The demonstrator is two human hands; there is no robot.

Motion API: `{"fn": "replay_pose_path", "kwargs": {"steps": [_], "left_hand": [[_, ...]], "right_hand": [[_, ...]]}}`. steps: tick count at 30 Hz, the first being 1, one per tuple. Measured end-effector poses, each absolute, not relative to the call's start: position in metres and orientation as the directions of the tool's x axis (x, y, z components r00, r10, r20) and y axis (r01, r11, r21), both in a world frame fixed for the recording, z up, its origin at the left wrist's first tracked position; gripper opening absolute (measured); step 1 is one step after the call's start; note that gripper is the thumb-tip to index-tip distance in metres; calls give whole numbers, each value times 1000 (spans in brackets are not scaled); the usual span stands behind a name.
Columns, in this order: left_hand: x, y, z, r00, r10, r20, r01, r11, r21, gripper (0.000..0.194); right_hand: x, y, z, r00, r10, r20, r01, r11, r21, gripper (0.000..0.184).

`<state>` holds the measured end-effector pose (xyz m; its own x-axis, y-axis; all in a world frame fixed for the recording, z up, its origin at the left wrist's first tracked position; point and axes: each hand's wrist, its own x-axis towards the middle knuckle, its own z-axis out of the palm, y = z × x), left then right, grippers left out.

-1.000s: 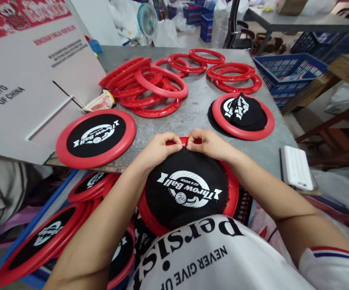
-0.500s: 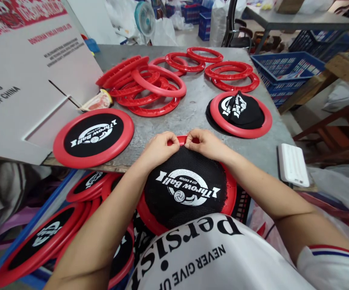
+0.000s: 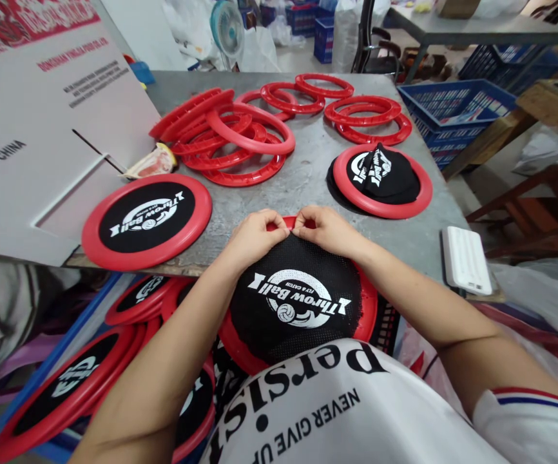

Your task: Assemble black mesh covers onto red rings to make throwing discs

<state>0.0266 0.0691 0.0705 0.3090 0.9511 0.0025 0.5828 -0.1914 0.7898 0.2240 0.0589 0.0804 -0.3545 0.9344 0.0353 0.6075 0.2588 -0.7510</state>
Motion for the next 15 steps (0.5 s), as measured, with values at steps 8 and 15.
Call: {"fn": "replay_pose_path", "kwargs": {"steps": [8,15], "left_hand": [[30,67,72,277,961,18,607,-189,772,14],[33,64,77,257,966,20,634,-185,751,14]], "right_hand": [[223,58,82,-336,941,26,640,249,-727,10],[220,57,81,-314,948,45,690,260,-676,10]]}}
